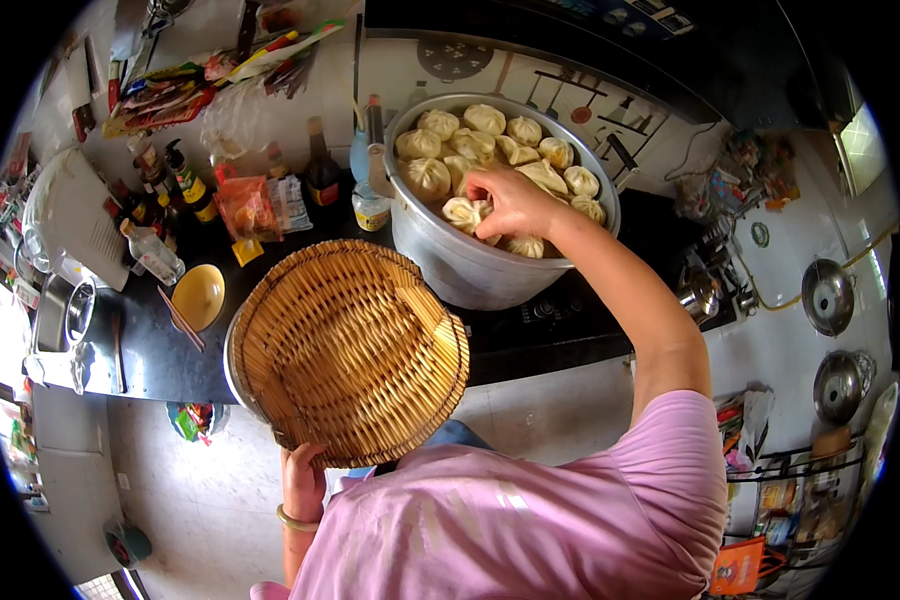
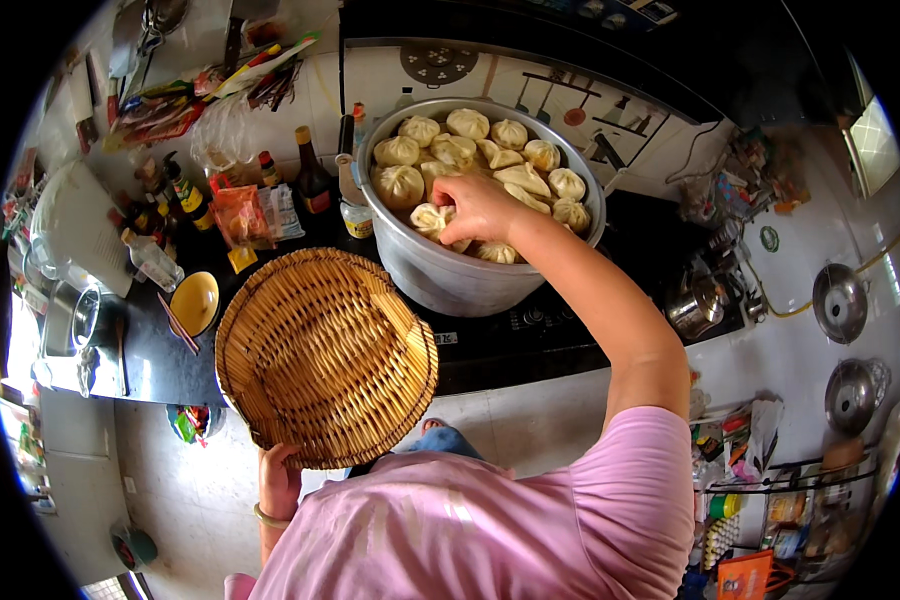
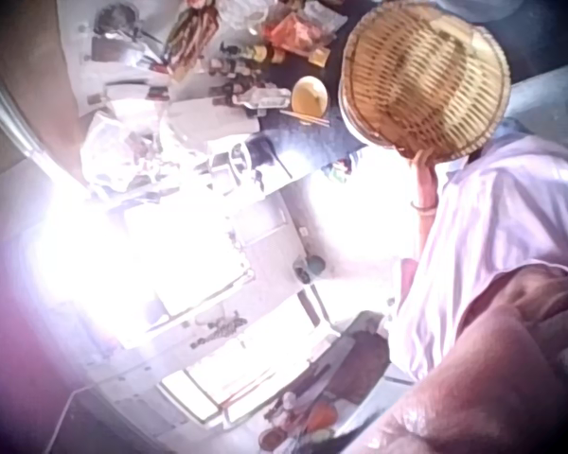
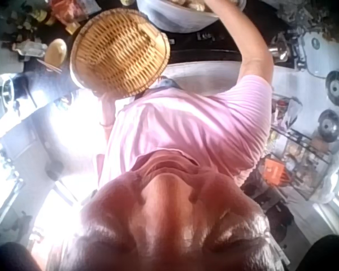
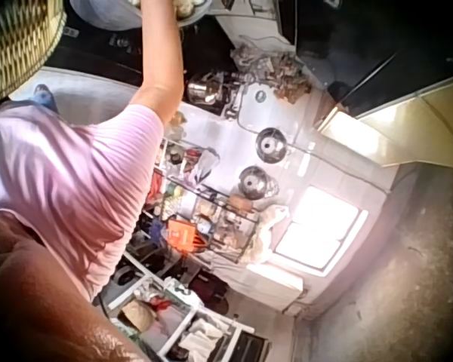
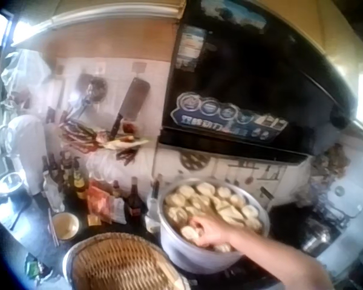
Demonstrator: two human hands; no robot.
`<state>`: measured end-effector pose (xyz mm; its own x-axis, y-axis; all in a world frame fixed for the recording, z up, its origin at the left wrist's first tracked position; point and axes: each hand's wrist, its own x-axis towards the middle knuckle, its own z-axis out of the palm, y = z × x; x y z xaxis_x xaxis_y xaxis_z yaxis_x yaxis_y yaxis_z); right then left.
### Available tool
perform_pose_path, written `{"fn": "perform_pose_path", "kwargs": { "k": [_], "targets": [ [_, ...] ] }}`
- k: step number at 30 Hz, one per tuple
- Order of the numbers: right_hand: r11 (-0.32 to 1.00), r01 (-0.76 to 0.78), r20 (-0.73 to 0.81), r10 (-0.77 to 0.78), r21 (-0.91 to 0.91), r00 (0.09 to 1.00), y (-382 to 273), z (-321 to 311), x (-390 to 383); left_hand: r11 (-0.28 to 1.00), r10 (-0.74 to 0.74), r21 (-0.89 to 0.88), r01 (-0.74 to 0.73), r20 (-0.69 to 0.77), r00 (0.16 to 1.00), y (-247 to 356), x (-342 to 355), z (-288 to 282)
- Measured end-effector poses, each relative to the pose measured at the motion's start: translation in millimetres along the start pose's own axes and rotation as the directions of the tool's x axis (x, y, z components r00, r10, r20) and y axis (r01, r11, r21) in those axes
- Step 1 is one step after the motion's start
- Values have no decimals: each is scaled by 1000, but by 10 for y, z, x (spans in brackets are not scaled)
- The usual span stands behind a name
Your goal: The person fills a metal bowl with water at the sink, then retrieves a woven basket. Using a large spoon, they transfer steamed dumplings from a large pot on the stove into the basket.
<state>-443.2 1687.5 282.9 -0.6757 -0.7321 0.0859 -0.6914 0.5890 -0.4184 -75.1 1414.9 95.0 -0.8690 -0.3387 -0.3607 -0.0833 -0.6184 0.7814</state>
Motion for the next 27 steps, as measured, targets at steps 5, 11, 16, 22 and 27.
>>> {"fn": "perform_pose_path", "kwargs": {
  "k": [5, 11, 16, 22, 27],
  "targets": [
    [991, -115, -142, 124, 65, 982, -79, -4, -310, 990, 78, 115, -80, 17, 997, 2, 0, 19],
    [929, -153, -140, 210, 337, 968, 409, 34, -350, 881, 249, 377, -286, 146, 957, -70, 18, -83],
    [921, -229, -66, 262, 314, 963, 364, -21, -208, 997, 68, 37, -68, 5, 998, -31, 86, -66],
    [956, -178, -115, 209, 233, 971, 150, -101, -145, 936, 145, 302, -180, 136, 980, -25, 81, -94],
    [972, -187, -212, 215, 141, 953, -14, -266, -264, 999, -36, -28, 37, 18, 999, 99, 67, 98]
  ]
}}
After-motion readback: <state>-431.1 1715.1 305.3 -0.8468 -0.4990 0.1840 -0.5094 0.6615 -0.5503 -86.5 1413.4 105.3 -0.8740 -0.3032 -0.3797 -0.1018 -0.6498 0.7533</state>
